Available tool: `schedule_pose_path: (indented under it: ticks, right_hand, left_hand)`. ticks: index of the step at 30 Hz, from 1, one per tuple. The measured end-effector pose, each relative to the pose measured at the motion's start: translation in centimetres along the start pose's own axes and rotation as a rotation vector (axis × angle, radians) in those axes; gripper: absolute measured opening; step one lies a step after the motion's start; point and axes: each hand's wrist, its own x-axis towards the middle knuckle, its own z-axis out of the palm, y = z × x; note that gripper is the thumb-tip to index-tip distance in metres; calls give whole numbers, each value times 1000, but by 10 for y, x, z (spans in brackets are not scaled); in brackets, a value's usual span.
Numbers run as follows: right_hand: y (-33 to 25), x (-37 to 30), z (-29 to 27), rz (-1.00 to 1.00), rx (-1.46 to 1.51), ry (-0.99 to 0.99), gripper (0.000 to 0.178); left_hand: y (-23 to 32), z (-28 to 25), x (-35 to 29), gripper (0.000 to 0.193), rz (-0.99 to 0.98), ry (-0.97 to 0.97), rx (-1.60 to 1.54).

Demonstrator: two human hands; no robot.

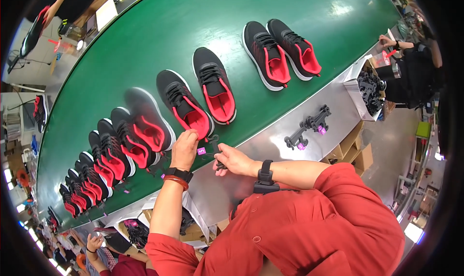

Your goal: Attaching tags to shoes on a conveyor belt in a shoe factory.

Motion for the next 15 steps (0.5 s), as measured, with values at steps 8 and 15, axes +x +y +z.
schedule_pose_path:
  ticks: [8,15]
  right_hand:
    - [21,51,-8,-1326,-995,23,25]
    - [-31,48,11,-349,-930,-331,43]
  left_hand:
    - [-26,-7,-18,17,-103,-200,139]
    - [-16,-44,-32,38,-213,-186,-59]
